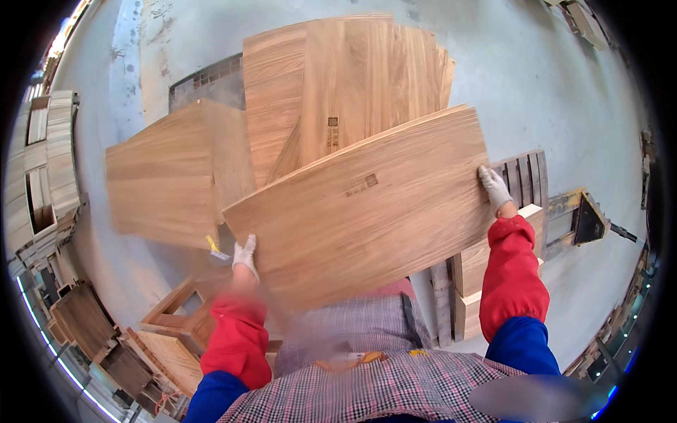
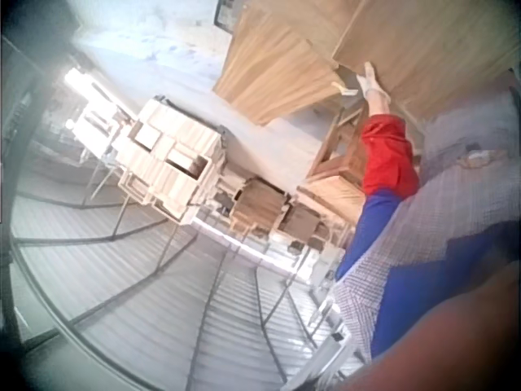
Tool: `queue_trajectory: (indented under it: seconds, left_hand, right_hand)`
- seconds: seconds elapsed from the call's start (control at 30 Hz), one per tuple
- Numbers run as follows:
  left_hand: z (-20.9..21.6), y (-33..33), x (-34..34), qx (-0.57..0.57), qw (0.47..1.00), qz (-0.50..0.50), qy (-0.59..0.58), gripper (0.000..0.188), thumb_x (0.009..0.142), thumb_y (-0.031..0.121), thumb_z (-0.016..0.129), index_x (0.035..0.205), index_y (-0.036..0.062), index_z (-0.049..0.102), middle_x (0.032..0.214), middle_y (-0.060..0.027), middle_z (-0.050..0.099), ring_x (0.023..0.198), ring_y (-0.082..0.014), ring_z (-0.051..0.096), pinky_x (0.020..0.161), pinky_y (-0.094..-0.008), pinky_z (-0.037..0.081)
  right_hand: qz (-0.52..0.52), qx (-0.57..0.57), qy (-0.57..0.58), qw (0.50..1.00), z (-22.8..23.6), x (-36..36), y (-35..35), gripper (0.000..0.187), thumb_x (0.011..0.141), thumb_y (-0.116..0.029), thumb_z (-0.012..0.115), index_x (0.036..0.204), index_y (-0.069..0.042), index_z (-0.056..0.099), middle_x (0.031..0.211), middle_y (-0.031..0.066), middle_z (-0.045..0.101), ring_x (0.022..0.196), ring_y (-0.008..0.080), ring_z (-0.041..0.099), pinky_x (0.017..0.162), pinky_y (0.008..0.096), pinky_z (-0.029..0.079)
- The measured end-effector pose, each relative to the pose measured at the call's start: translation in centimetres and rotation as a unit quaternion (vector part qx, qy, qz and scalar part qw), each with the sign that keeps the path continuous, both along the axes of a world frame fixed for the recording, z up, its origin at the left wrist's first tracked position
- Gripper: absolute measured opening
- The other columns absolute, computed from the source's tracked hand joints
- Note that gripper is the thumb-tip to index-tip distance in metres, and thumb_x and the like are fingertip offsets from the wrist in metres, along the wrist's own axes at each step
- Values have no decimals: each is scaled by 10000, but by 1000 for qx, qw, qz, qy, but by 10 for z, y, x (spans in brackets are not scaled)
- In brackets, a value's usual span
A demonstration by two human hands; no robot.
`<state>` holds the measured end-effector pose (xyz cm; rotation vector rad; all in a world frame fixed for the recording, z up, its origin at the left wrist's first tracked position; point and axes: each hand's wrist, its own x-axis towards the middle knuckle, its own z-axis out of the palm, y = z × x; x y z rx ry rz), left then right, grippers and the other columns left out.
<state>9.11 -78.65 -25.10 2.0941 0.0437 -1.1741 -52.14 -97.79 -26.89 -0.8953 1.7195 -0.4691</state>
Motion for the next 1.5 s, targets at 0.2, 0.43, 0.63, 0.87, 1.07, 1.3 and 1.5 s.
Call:
queue_trajectory:
  seconds: [0.2,0.43,0.63,0.87,1.07,1.3,1.5]
  left_hand:
    - [105,-94,-18,-134,989,-52,-14,512,842,186,633,1285,116,385,1175,-30,512,1058,-185,502,885,-353,453]
    - [135,-134,23,-327,895,-303,-25,673,774,186,682,1332,59,327,1287,-75,427,1178,-181,415,937,-319,396]
    - [152,-159,20,-329,845,-419,-52,721,759,-69,589,1388,66,263,1347,-62,376,1240,-182,360,1015,-299,325]
    - [139,-167,16,-344,849,-399,-48,684,798,-24,585,1389,120,273,1334,-5,382,1194,-139,395,968,-308,395]
    - [107,-152,39,-394,858,-325,58,533,887,151,538,1359,51,311,1344,-57,390,1231,-180,379,1034,-316,301]
    - [94,-164,41,-414,854,-310,60,548,881,111,552,1359,16,300,1360,-84,390,1243,-194,380,1072,-322,260]
    - [89,-162,48,-413,859,-302,21,494,892,146,550,1326,35,342,1338,-84,412,1226,-202,400,1068,-348,284]
  right_hand:
    - [-203,-78,-113,970,70,-25,18,559,897,-372,544,1298,-14,395,1222,21,507,1092,121,472,932,273,370]
    - [-122,-188,-222,949,133,13,49,579,884,-366,530,1334,-43,362,1348,58,398,1241,192,377,1055,323,287]
    - [-202,-230,-318,897,83,-2,90,599,887,-345,525,1375,-74,306,1389,57,370,1273,197,351,1066,364,279]
    - [-162,-204,-269,927,74,-20,105,525,896,-262,522,1351,-69,346,1364,63,392,1234,185,392,1050,329,301]
    - [-312,-89,-224,919,66,-18,100,514,881,-393,550,1238,-36,451,1096,64,552,921,184,502,861,310,396]
    - [-168,-175,-191,951,128,27,87,605,836,-304,646,1311,-65,358,1203,-2,461,1099,118,420,945,274,331]
    - [-139,-197,-147,959,103,13,88,560,839,-224,654,1272,-58,341,1154,12,482,1052,134,433,905,274,369]
